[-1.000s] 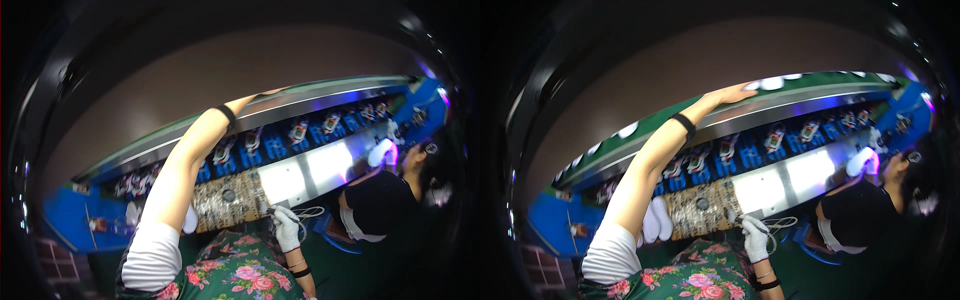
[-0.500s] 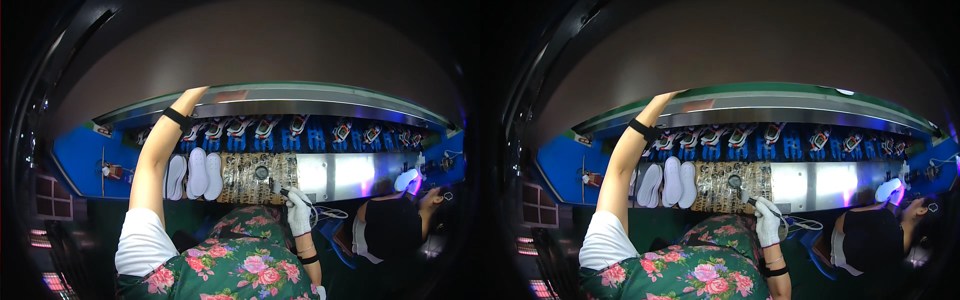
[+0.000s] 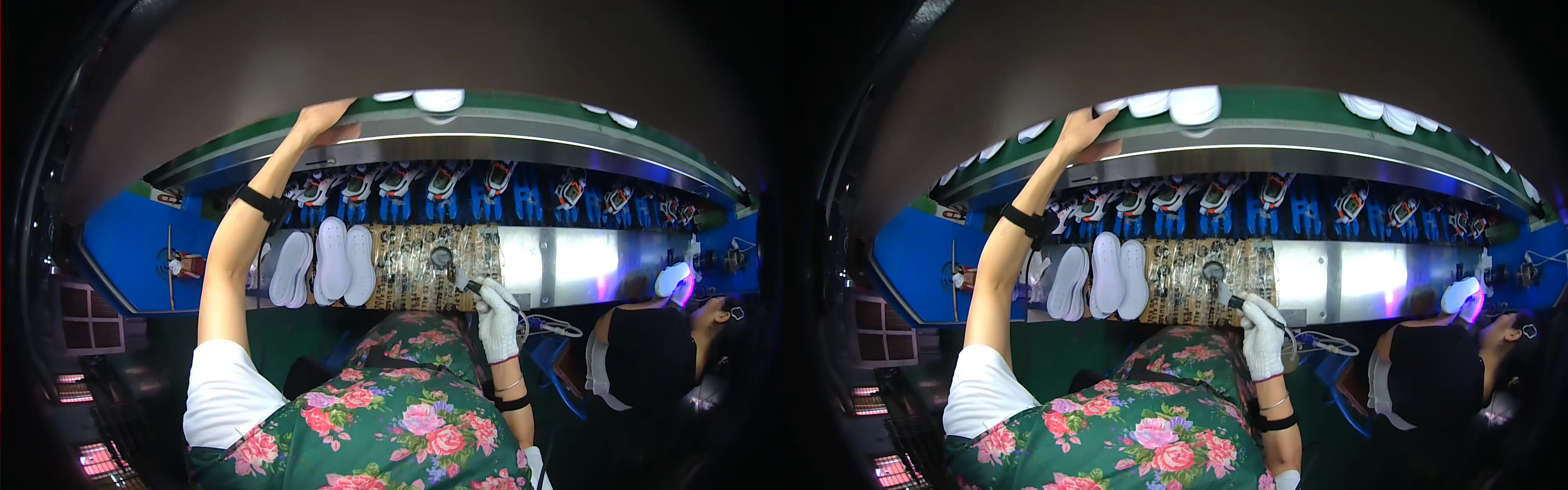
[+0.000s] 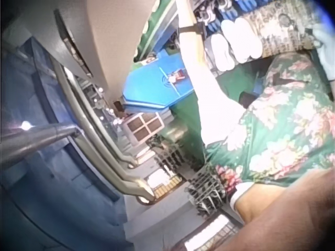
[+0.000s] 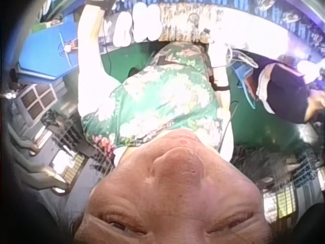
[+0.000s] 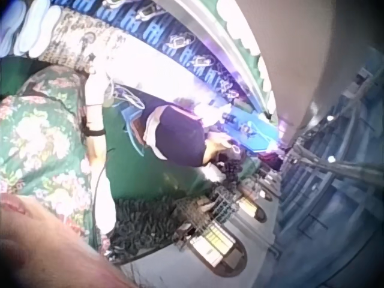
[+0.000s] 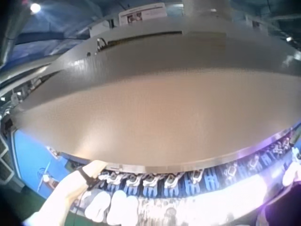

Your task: Applying glue or adhesive to the inside of white shoe soles using a brush on a manufacturing line.

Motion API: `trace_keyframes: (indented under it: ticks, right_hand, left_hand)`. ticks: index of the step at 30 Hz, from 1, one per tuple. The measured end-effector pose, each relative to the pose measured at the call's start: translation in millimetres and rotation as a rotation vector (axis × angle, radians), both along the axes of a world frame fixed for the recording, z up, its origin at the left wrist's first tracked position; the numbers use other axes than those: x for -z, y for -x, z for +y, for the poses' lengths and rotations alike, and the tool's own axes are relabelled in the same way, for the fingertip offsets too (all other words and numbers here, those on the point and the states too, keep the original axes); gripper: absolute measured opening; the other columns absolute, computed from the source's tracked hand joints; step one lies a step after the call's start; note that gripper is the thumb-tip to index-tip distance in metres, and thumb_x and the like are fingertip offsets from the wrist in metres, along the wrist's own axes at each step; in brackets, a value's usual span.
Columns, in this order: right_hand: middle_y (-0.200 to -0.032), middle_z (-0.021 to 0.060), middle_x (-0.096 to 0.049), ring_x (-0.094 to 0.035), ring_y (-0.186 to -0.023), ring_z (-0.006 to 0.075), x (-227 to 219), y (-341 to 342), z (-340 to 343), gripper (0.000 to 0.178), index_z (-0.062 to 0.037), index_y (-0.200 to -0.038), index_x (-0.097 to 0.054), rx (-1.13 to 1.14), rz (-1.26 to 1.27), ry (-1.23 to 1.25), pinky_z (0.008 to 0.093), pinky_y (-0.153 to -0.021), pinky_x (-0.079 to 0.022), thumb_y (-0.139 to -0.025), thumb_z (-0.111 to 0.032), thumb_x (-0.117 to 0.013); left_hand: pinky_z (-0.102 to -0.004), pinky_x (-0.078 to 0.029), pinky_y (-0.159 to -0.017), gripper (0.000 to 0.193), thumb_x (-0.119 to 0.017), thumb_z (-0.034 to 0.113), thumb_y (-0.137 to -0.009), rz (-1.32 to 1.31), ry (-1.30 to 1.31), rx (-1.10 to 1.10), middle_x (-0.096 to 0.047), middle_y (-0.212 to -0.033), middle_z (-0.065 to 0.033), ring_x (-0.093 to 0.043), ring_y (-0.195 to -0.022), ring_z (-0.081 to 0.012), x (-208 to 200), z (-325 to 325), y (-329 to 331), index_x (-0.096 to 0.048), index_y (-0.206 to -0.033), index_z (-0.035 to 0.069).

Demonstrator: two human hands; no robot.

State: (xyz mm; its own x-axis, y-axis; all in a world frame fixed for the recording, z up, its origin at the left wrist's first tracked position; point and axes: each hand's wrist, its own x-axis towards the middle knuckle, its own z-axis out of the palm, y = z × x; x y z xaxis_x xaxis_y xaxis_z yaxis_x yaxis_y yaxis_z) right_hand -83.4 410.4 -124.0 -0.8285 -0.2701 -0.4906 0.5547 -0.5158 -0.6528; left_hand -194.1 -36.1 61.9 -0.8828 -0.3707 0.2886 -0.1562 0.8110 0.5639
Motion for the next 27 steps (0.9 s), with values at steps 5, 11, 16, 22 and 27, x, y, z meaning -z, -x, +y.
trace_keyframes:
  ticks: [5, 11, 16, 22, 27]
  right_hand:
    - [-0.109, 0.0185, -0.072, -0.065, -0.076, 0.0141, -9, 2, -8, 0.024, 0.0096, -0.111, -0.067, -0.020, 0.019, -0.005, 0.0199, -0.061, -0.049, -0.087, 0.006, -0.067]
    - [-0.110, 0.0188, -0.071, -0.065, -0.077, 0.0144, -13, 8, -11, 0.027, 0.0093, -0.115, -0.065, 0.000, 0.032, 0.053, 0.0209, -0.062, -0.049, -0.089, 0.004, -0.066]
    - [-0.112, 0.0187, -0.068, -0.064, -0.082, 0.0154, -29, 13, -14, 0.028, 0.0077, -0.118, -0.062, 0.004, -0.012, 0.190, 0.0204, -0.063, -0.050, -0.090, 0.005, -0.064]
    - [-0.114, 0.0187, -0.068, -0.065, -0.086, 0.0193, -62, 24, -24, 0.019, 0.0029, -0.110, -0.068, -0.009, -0.010, 0.388, 0.0212, -0.065, -0.050, -0.092, 0.005, -0.062]
    - [-0.118, 0.0200, -0.069, -0.065, -0.089, 0.0191, -107, 26, -56, 0.022, 0.0037, -0.112, -0.068, -0.062, 0.102, 0.443, 0.0225, -0.067, -0.050, -0.091, 0.006, -0.063]
  left_hand:
    - [-0.0416, -0.046, -0.102, 0.051, -0.072, 0.033, -0.089, 0.096, 0.112, 0.098, -0.058, -0.133, -0.0243, -0.057, -0.122, -0.0364, 24, 34, 49, -0.061, -0.128, 0.004]
    - [-0.0293, -0.052, -0.079, 0.029, -0.076, 0.023, -0.093, 0.343, -0.712, 0.191, -0.066, -0.107, -0.0095, -0.063, -0.098, -0.0139, 23, 49, 42, -0.064, -0.114, 0.008]
    - [-0.0234, -0.045, -0.073, 0.016, -0.072, 0.016, -0.092, 0.590, -0.519, 0.023, -0.055, -0.103, -0.0025, -0.053, -0.089, -0.0089, 45, 32, -50, -0.058, -0.093, 0.009]
    - [-0.0347, -0.052, -0.097, 0.079, -0.073, -0.006, -0.077, 0.423, -1.060, 0.033, -0.061, -0.121, -0.0144, -0.063, -0.112, -0.0237, 55, 105, -146, -0.035, -0.146, 0.004]
    - [-0.0386, -0.062, -0.078, 0.048, -0.067, 0.017, -0.080, -0.087, -1.821, -0.053, -0.071, -0.095, -0.0154, -0.073, -0.082, -0.0270, 102, 143, -175, -0.058, -0.120, -0.008]
